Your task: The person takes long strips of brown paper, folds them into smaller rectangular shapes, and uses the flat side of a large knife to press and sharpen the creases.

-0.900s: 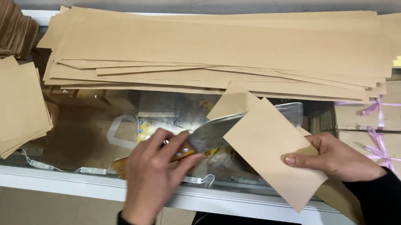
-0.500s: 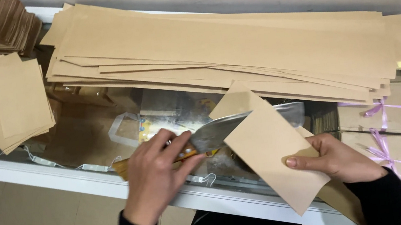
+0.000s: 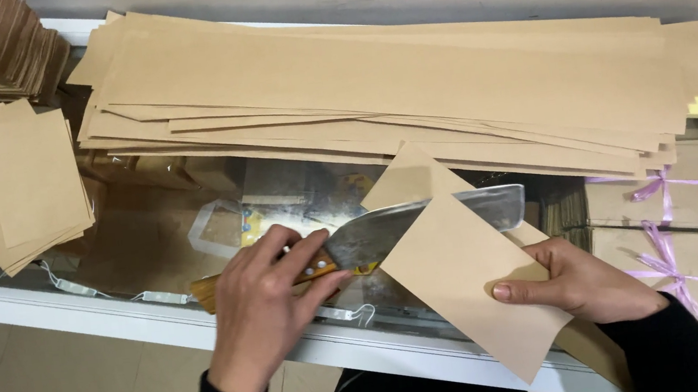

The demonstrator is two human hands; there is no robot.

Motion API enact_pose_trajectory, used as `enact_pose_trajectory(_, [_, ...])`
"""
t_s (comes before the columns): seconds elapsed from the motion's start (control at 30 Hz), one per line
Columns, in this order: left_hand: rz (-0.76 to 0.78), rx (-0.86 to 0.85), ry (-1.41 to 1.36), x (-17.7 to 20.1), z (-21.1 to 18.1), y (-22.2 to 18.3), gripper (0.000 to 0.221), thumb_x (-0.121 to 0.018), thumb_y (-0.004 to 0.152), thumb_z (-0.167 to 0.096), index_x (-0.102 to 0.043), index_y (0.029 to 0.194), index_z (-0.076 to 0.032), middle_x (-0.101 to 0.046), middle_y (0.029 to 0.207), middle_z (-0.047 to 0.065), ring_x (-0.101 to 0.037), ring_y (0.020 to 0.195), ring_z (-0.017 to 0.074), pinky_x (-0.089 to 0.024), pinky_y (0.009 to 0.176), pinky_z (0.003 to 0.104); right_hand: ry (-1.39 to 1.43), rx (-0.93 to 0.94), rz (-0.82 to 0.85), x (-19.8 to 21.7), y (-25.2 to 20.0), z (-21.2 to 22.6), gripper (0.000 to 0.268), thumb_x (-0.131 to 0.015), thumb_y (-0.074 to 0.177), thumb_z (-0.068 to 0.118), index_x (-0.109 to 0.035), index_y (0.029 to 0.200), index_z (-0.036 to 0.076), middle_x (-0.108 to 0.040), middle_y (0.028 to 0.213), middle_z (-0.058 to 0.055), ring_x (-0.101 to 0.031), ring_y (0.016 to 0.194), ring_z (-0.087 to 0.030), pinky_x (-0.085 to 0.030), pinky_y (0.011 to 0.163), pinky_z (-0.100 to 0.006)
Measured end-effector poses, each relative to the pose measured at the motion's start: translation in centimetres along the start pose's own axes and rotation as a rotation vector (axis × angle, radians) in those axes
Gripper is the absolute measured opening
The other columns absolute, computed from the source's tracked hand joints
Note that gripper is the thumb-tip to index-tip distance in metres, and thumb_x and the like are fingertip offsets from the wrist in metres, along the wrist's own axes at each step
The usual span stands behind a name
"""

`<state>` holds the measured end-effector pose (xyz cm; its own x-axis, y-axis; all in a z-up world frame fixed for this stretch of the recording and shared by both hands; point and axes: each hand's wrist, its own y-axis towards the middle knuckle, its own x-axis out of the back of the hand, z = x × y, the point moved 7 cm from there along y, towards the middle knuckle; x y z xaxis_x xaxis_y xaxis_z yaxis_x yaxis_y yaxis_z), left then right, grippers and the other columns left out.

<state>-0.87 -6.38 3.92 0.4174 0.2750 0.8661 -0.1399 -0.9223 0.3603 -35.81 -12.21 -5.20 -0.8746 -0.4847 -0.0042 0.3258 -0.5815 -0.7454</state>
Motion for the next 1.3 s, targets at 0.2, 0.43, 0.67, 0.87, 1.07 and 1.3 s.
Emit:
enact_pose_trajectory(0.2, [-0.078, 0.112, 0.151, 1.2, 5.1, -1.9, 0.055, -0.085, 0.095, -0.054, -0.083, 0.131, -0.013, -0.077, 0.113, 0.007, -0.073, 0.078, 0.0193, -0.066, 0.056, 0.034, -0.006, -0.006, 0.025, 0.1, 0.2, -0.5, 0.036, -0.093, 0.086, 0.008, -0.097, 0.107, -0.021, -0.095, 0.096, -0.027, -0.084, 0.082, -0.036, -0.062, 0.071, -0.043])
enact_pose_trajectory(0.43, [-0.218, 0.586, 0.15, 0.7, 10.4, -5.2, 0.054, -0.089, 0.097, -0.046, -0.082, 0.139, -0.013, -0.068, 0.117, 0.009, -0.076, 0.095, 0.0383, -0.057, 0.073, 0.058, 0.068, 0.004, -0.156, 0.2, 0.6, 0.5, 0.04, -0.089, 0.092, 0.012, -0.094, 0.106, -0.025, -0.091, 0.093, -0.031, -0.078, 0.079, -0.036, -0.057, 0.069, -0.043])
enact_pose_trajectory(0.67, [-0.24, 0.672, 0.234, -1.9, 13.2, -6.5, 0.053, -0.086, 0.099, -0.042, -0.081, 0.142, -0.012, -0.072, 0.114, 0.015, -0.061, 0.107, 0.0404, -0.051, 0.089, 0.055, 0.199, 0.041, -0.272, -1.9, 1.1, 2.8, 0.045, -0.077, 0.102, 0.017, -0.09, 0.114, -0.025, -0.092, 0.111, -0.036, -0.078, 0.091, -0.039, -0.059, 0.078, -0.049])
enact_pose_trajectory(0.87, [-0.233, 0.642, 0.33, -1.0, 11.2, -5.9, 0.056, -0.08, 0.102, -0.051, -0.079, 0.147, -0.017, -0.072, 0.129, 0.013, -0.057, 0.122, 0.0363, -0.045, 0.094, 0.052, 0.231, 0.106, -0.196, -4.4, 1.8, 4.1, 0.048, -0.073, 0.1, 0.015, -0.088, 0.128, -0.02, -0.091, 0.13, -0.03, -0.08, 0.111, -0.034, -0.062, 0.099, -0.045])
enact_pose_trajectory(1.07, [-0.276, 0.559, -0.321, -2.1, 3.6, -3.3, 0.06, -0.078, 0.101, -0.038, -0.065, 0.157, -0.018, -0.069, 0.148, 0.014, -0.06, 0.137, 0.0332, -0.055, 0.111, 0.051, 0.298, 0.124, -0.111, -7.5, 3.2, 4.4, 0.048, -0.071, 0.101, 0.019, -0.084, 0.128, -0.02, -0.089, 0.121, -0.031, -0.08, 0.102, -0.038, -0.064, 0.091, -0.049])
enact_pose_trajectory(1.3, [-0.003, 0.746, -1.062, -6.6, -0.8, -3.4, 0.028, -0.077, 0.107, -0.035, -0.082, 0.111, -0.008, -0.066, 0.075, -0.001, -0.058, 0.069, 0.0112, -0.047, 0.061, 0.031, 0.456, 0.168, -0.125, -11.9, 3.1, 6.9, 0.046, -0.07, 0.099, 0.012, -0.079, 0.127, -0.022, -0.087, 0.127, -0.039, -0.078, 0.106, -0.044, -0.063, 0.095, -0.055])
